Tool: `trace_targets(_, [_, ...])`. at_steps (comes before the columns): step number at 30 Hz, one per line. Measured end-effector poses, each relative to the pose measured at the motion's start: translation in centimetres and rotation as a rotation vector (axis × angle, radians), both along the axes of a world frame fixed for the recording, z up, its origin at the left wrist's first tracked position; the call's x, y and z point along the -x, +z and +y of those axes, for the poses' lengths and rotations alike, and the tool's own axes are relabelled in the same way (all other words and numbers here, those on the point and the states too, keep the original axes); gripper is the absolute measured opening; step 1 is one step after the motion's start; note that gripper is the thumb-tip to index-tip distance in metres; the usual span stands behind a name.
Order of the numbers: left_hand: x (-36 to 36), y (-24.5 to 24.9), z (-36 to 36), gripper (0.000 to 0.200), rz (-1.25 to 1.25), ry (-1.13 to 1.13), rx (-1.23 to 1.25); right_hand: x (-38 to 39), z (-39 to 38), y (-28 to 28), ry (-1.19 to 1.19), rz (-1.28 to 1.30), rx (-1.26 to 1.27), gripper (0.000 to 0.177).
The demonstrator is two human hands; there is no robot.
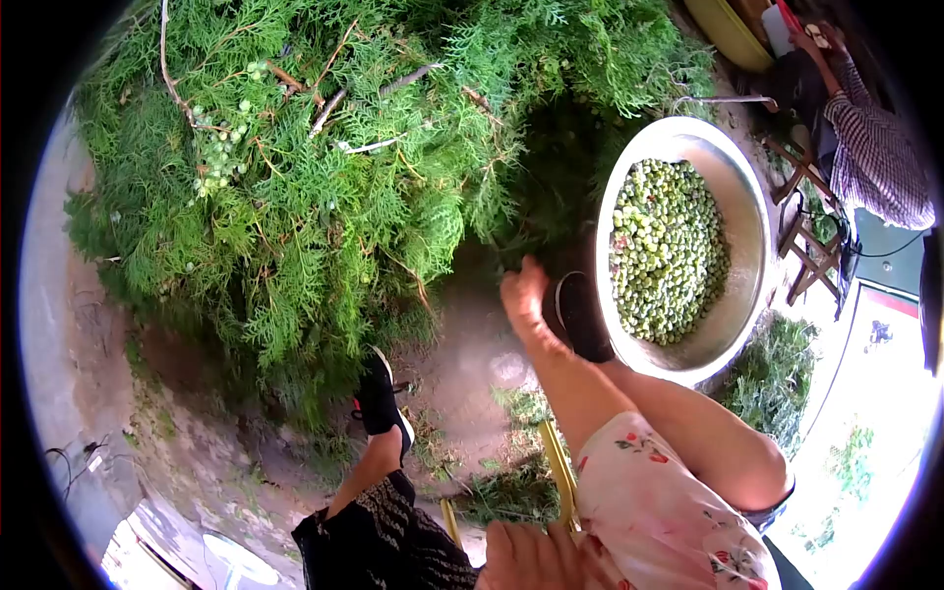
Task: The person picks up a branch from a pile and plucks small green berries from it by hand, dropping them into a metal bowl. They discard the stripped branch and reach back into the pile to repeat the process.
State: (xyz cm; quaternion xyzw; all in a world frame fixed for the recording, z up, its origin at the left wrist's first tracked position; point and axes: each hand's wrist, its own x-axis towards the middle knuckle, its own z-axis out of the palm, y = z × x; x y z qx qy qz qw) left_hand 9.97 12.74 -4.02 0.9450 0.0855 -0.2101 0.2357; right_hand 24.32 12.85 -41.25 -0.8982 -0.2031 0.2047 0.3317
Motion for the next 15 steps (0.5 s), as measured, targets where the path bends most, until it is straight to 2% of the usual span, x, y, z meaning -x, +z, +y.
trace_targets(1, [0.0,0.1,-0.2,0.02,0.0,0.001,-0.005,2.0,-1.1,-0.1,0.038,-0.024,0.042,0.016])
trace_targets(2, [0.0,0.3,-0.3,0.02,-0.004,0.005,-0.009,4.4,-1.7,0.3,-0.021,-0.042,0.038,0.017])
trace_targets(5, [0.3,1.4,-0.6,0.02,-0.005,0.013,-0.026,9.9,-2.8,3.0,-0.112,0.114,-0.031,0.019])
trace_targets(7, [0.5,2.0,-1.3,0.02,-0.01,0.025,-0.037,12.2,-3.3,4.1,0.0,0.096,0.06,0.018])
trace_targets(10, [1.5,1.3,-3.4,0.02,-0.07,0.074,-0.091,13.8,-4.6,4.5,-0.046,0.376,0.106,0.019])
trace_targets(12, [1.9,0.3,-4.0,0.019,-0.132,0.135,-0.135,14.0,-5.8,4.7,0.063,0.358,0.08,0.022])
trace_targets(13, [2.2,0.3,-4.3,0.022,-0.088,0.106,-0.114,13.9,-6.4,4.7,0.117,0.348,0.07,0.024])
trace_targets(14, [2.0,0.6,-4.1,0.026,-0.043,0.077,-0.092,13.9,-7.0,4.4,0.176,0.329,0.163,0.024])
trace_targets(15, [1.8,0.7,-3.8,0.03,0.003,0.048,-0.069,13.8,-7.4,4.1,0.184,0.286,0.121,0.024])
